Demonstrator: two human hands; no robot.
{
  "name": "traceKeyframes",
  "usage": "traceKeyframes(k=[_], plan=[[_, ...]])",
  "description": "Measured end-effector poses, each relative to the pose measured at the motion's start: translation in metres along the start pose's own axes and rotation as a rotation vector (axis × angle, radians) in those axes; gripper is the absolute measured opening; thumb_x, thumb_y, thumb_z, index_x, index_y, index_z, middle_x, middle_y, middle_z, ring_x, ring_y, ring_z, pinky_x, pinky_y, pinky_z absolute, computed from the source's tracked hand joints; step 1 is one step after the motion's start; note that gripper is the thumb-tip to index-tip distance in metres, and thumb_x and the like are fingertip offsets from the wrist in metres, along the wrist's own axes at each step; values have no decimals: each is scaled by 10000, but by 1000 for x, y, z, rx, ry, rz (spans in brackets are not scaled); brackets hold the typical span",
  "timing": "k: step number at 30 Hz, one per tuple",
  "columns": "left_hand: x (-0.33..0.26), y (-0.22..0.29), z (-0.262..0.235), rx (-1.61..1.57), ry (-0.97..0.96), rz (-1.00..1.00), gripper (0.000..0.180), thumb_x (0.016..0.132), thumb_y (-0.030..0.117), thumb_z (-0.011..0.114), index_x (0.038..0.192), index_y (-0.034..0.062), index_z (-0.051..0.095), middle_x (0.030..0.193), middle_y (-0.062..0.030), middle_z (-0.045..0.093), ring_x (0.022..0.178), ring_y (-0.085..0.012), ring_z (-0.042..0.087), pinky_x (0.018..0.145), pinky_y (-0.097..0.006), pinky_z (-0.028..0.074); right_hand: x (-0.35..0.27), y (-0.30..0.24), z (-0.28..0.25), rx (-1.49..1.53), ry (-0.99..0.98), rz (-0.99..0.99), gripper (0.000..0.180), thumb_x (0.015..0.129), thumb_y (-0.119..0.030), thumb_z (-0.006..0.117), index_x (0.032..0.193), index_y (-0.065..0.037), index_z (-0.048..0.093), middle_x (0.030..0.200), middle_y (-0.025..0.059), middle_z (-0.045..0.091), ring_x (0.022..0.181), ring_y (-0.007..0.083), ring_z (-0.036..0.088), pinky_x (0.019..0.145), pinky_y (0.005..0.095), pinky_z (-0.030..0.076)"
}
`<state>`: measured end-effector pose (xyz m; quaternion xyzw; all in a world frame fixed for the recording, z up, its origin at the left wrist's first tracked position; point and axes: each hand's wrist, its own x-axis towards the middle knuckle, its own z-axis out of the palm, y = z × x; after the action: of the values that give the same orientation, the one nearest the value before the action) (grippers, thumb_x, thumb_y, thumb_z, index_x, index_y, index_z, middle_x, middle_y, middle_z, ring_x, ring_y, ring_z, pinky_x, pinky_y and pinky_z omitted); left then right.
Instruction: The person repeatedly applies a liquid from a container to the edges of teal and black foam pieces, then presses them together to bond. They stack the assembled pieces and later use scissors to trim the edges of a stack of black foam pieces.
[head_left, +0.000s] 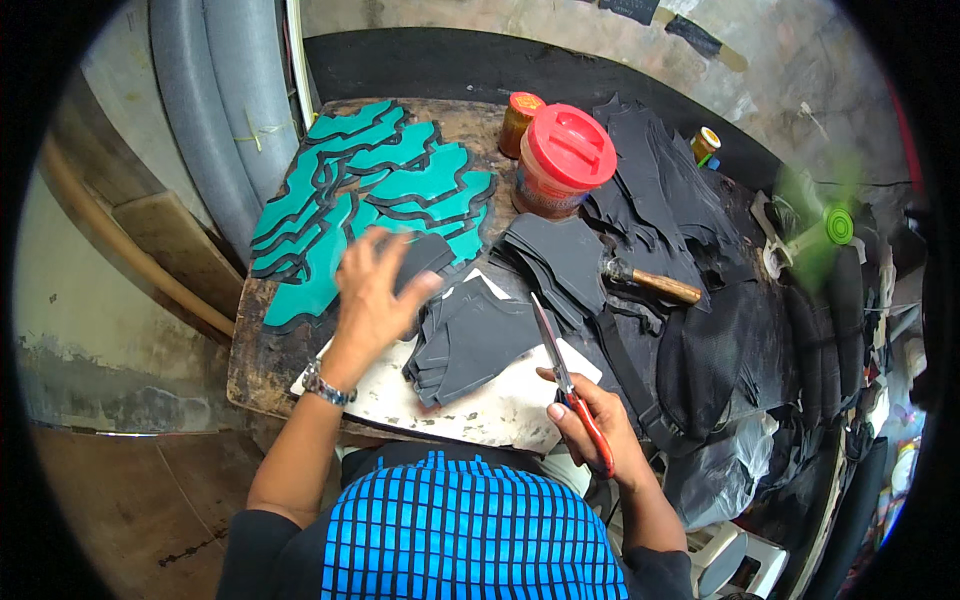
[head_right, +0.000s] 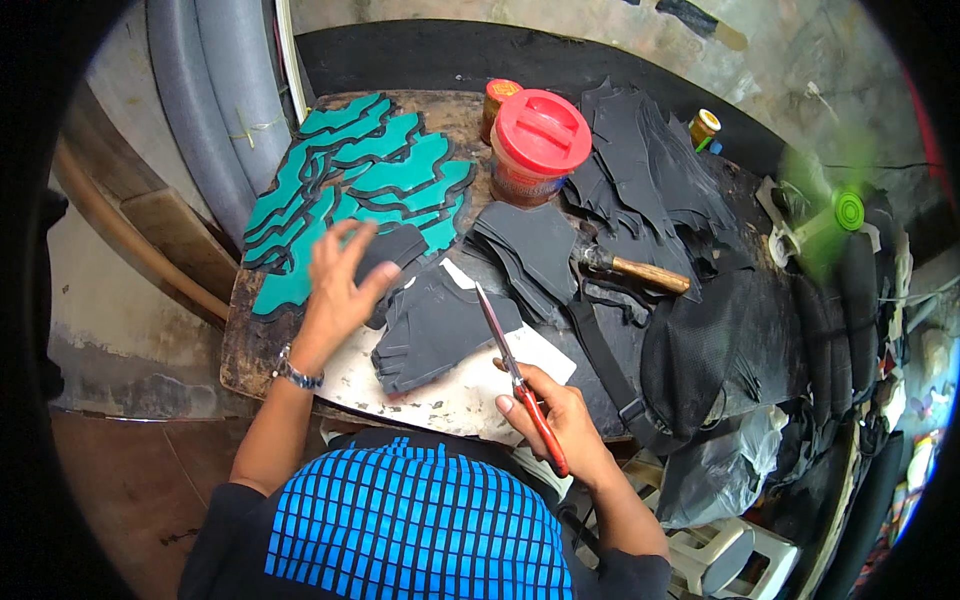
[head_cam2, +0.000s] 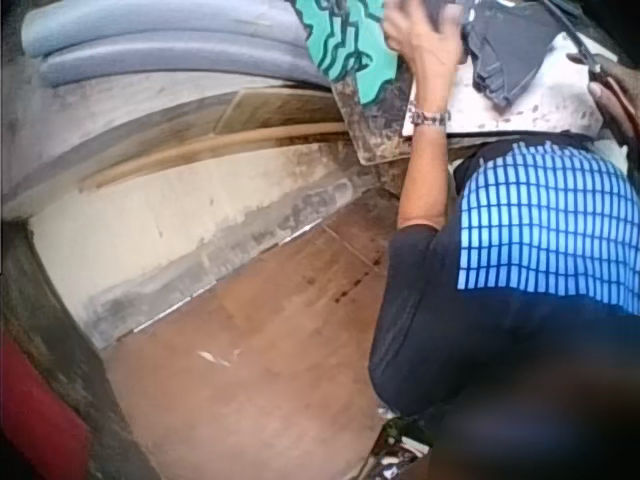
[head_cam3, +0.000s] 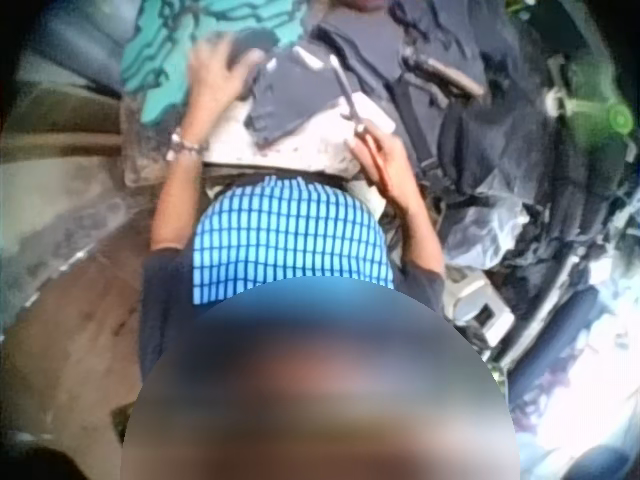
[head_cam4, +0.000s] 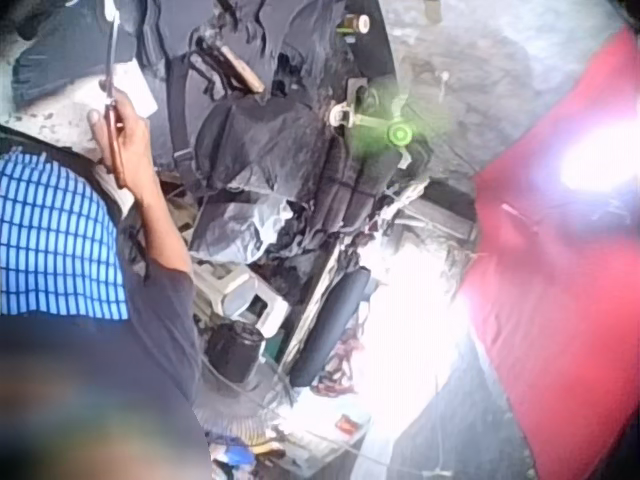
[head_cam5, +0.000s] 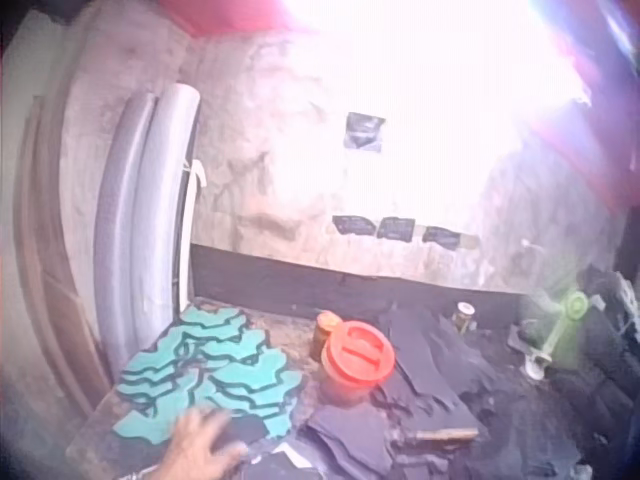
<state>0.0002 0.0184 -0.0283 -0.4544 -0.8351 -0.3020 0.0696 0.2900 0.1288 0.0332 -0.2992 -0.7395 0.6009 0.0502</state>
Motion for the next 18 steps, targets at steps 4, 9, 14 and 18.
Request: traceKeyframes(k=[4,9,14,18], plan=[[-13,35,-5,-244,-338,52,747,753,475,802,1284,-5,588,1287,-171,531,1206,-338,488,1008,-469,393,-1,3,3,-10,25,3,420,955,-212,647,1335,-56,562,630,-26,466,534,55,451,512,246,380],[4,29,-7,-394,-385,-94,577,765,328,818,1167,-40,632,1215,-169,593,1076,-324,586,914,-409,478,-8,3,0,-76,-51,45,437,948,-272,672,1304,-39,567,638,17,507,587,88,495,576,274,421],[4,25,-1,-451,-6,124,266,833,130,752,988,-20,598,977,-91,671,875,-200,650,809,-316,510,-9,2,-2,-157,-150,69,452,965,-350,636,1279,-30,570,628,77,581,605,137,577,607,311,462],[8,23,-5,-694,-168,-179,246,882,128,728,1033,-12,594,935,-83,662,762,-97,601,675,-262,506,-3,4,1,-198,-185,58,478,972,-393,612,1273,-24,568,678,127,636,653,208,654,656,352,498]])
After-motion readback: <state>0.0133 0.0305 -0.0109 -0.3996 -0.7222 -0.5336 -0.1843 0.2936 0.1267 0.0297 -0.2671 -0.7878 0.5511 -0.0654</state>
